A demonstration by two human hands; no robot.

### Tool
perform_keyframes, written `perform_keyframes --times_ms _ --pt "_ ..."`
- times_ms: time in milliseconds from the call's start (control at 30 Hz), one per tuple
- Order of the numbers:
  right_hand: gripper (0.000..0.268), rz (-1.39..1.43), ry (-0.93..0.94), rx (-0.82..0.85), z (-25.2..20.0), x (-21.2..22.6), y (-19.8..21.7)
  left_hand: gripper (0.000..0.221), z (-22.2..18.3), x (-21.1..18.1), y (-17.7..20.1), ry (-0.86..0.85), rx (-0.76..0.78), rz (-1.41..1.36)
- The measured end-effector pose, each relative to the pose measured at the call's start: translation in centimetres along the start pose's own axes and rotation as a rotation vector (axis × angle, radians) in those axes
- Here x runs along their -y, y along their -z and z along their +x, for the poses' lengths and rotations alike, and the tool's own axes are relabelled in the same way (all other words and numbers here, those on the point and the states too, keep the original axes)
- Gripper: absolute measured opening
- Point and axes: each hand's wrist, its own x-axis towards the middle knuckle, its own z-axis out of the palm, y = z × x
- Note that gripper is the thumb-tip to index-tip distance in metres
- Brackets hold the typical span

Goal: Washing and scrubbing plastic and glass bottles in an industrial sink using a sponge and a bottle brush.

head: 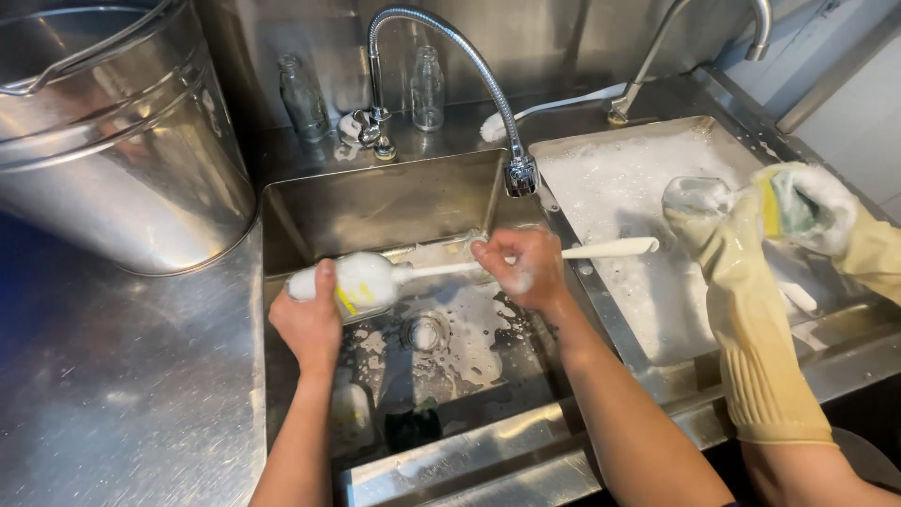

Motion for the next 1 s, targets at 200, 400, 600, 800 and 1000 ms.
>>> perform_keyframes --times_ms 200,400,600,800,1000 --pt "0.02 0.069 0.009 0.103 -0.9 5.4 -1.5 0.061 -0.1 0.6 0.1 -0.03 0.023 0.098" --pt "0.03 0.034 -0.023 0.109 -1.8 7.4 -1.9 0.061 -1.5 -1.2 -0.2 -0.007 0.056 0.167" --pt "0.022 0.04 -0.025 0.047 -0.6 2.1 -1.0 0.071 -0.9 -1.7 0.3 0.093 0.038 0.184" --pt "0.02 0.005 -0.011 0.029 0.0 1.0 0.3 0.076 -0.2 -0.8 0.7 0.098 0.024 0.218" --pt "0.015 0.092 0.098 0.096 -0.8 5.1 -1.8 0.07 -0.6 -0.1 0.4 0.002 0.045 0.206"
